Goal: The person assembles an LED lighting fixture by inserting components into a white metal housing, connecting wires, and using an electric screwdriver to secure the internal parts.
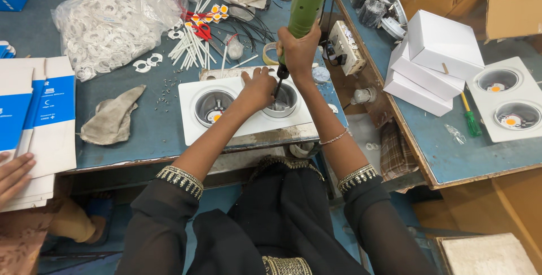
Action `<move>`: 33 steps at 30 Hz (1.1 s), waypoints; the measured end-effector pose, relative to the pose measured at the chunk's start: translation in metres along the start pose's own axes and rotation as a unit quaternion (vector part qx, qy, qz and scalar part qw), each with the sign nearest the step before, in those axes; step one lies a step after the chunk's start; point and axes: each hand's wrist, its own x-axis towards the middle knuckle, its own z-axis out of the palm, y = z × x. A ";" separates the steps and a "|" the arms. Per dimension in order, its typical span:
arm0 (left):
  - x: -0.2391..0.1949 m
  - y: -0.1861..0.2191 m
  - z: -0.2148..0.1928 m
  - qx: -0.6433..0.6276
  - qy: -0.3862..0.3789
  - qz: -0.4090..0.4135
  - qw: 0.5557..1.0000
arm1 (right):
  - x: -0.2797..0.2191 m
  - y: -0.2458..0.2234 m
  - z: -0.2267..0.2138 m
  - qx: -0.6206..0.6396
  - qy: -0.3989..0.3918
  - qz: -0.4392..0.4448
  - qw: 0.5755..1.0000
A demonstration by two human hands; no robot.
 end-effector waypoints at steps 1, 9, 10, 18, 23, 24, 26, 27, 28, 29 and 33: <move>0.000 0.000 0.000 -0.001 0.004 0.001 1.000 | -0.001 -0.001 -0.001 0.003 -0.001 -0.001 1.000; -0.003 -0.001 0.000 -0.007 0.014 0.010 1.000 | 0.000 -0.010 0.003 -0.007 0.002 -0.008 1.000; -0.002 0.000 0.000 -0.005 0.013 0.010 1.000 | 0.000 -0.010 0.005 -0.006 0.003 -0.008 1.000; -0.001 0.001 0.000 0.004 -0.008 0.000 1.000 | 0.000 -0.003 0.003 -0.010 0.004 -0.001 1.000; 0.001 0.000 -0.001 0.008 -0.016 0.002 1.000 | 0.004 -0.003 -0.001 0.000 0.002 -0.005 1.000; 0.003 -0.001 0.000 0.008 -0.019 0.000 1.000 | 0.005 -0.002 -0.002 0.003 -0.001 -0.004 1.000; 0.006 -0.003 0.002 0.005 -0.024 -0.006 1.000 | 0.006 0.001 -0.004 -0.005 -0.001 -0.009 1.000; 0.007 -0.006 0.001 -0.014 -0.027 -0.010 0.999 | 0.006 0.002 -0.004 -0.008 -0.002 -0.010 1.000; 0.009 -0.011 -0.002 -0.033 -0.031 -0.015 0.999 | 0.007 0.002 -0.003 -0.010 -0.002 -0.008 1.000; 0.008 -0.014 -0.003 -0.052 -0.035 -0.020 0.998 | 0.005 0.002 -0.003 -0.012 -0.001 -0.006 1.000; 0.000 -0.012 0.005 -0.012 0.044 0.044 0.998 | 0.001 -0.002 -0.002 -0.015 0.009 0.013 1.000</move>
